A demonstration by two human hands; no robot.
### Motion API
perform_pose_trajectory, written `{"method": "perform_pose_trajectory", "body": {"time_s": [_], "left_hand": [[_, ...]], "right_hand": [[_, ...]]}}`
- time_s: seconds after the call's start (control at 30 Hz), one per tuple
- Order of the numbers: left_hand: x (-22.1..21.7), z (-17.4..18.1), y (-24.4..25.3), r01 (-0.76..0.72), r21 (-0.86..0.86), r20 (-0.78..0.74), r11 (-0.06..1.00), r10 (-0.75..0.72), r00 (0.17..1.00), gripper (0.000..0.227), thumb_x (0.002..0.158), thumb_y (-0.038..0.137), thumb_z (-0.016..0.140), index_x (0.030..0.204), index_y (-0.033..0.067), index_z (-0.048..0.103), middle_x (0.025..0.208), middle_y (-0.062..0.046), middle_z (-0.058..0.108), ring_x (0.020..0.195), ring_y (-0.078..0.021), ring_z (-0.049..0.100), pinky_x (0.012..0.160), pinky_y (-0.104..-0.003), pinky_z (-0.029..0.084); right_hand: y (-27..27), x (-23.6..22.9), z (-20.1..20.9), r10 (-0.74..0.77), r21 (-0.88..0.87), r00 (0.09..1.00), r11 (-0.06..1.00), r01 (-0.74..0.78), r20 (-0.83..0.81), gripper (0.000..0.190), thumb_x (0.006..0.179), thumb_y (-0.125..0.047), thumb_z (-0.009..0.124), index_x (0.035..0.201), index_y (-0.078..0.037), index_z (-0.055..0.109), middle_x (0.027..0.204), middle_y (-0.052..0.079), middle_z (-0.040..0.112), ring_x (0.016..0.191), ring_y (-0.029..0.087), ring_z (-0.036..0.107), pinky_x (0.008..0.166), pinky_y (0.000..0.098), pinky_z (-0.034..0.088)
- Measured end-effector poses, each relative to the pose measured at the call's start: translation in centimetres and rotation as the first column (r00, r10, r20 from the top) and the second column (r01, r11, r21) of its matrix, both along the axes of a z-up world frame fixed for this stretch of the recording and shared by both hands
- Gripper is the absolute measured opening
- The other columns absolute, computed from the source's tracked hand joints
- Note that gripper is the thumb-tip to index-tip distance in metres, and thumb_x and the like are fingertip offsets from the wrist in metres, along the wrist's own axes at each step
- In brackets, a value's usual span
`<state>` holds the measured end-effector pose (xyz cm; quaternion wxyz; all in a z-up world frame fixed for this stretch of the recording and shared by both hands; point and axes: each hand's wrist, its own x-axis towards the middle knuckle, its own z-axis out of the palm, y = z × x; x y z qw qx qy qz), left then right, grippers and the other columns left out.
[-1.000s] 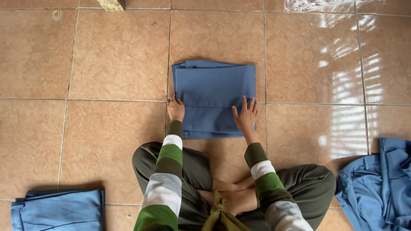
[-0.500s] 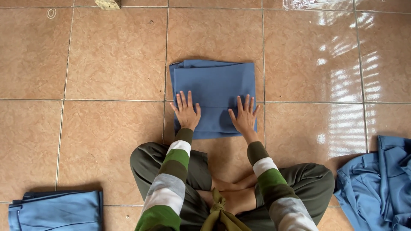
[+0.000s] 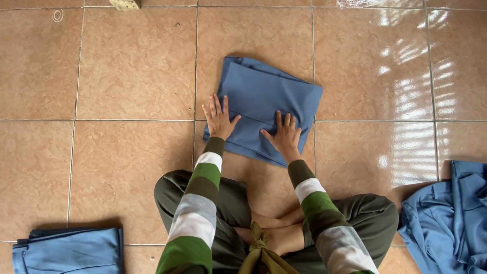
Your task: The person is sitting on the floor and folding blue trousers into neat rectangles.
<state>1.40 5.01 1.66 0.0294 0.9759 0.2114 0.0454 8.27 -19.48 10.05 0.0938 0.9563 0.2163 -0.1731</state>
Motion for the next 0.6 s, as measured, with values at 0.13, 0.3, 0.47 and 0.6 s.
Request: {"method": "perform_pose_trajectory", "body": {"time_s": [0.13, 0.3, 0.47, 0.6], "left_hand": [[0.3, 4.6, -4.7, -0.055, 0.012, 0.152, 0.998, 0.052, 0.987, 0.079, 0.093, 0.052, 0.062, 0.157, 0.0126, 0.036, 0.166, -0.025, 0.022, 0.156, -0.0394, 0.012, 0.119, -0.067, 0.012], [0.0, 2.8, -10.8, 0.030, -0.238, 0.204, 0.971, 0.020, 0.979, 0.072, 0.091, 0.053, 0.059, 0.150, 0.0128, 0.046, 0.162, -0.026, 0.031, 0.153, -0.0429, 0.023, 0.117, -0.069, 0.017], [-1.4, 0.1, -13.4, 0.124, -0.349, 0.042, 0.929, -0.117, 0.992, 0.065, 0.105, 0.053, 0.037, 0.163, 0.0250, 0.025, 0.169, -0.017, 0.020, 0.157, -0.0342, 0.012, 0.123, -0.061, 0.007], [-2.2, -1.0, -13.6, 0.116, -0.233, 0.062, 0.966, -0.104, 0.993, 0.067, 0.104, 0.058, 0.033, 0.164, 0.0295, 0.021, 0.170, -0.012, 0.017, 0.158, -0.0276, 0.009, 0.125, -0.053, 0.002]], "right_hand": [[0.9, 0.7, -2.6, -0.157, -0.031, 0.982, 0.987, 0.161, 0.107, 0.126, 0.075, -0.101, 0.025, 0.161, -0.010, 0.031, 0.140, 0.030, 0.048, 0.116, 0.041, 0.059, 0.068, 0.0442, 0.061], [-0.5, 0.1, -16.2, -0.045, 0.133, 0.620, 0.986, -0.097, 0.783, 0.126, 0.083, -0.094, 0.023, 0.101, 0.022, 0.067, 0.060, 0.027, 0.056, 0.057, 0.032, 0.060, 0.044, 0.0351, 0.046], [-2.4, -1.1, -5.7, -0.139, 0.253, 0.976, 0.963, 0.093, 0.170, 0.083, 0.095, -0.076, 0.036, 0.136, -0.007, 0.057, 0.105, 0.017, 0.063, 0.099, 0.034, 0.061, 0.077, 0.0480, 0.042], [-4.2, -3.7, -0.6, 0.052, 0.382, 0.998, 0.923, -0.036, -0.032, 0.066, 0.105, -0.060, 0.032, 0.163, -0.027, 0.026, 0.167, 0.013, 0.026, 0.155, 0.030, 0.021, 0.125, 0.0529, 0.011]]}}
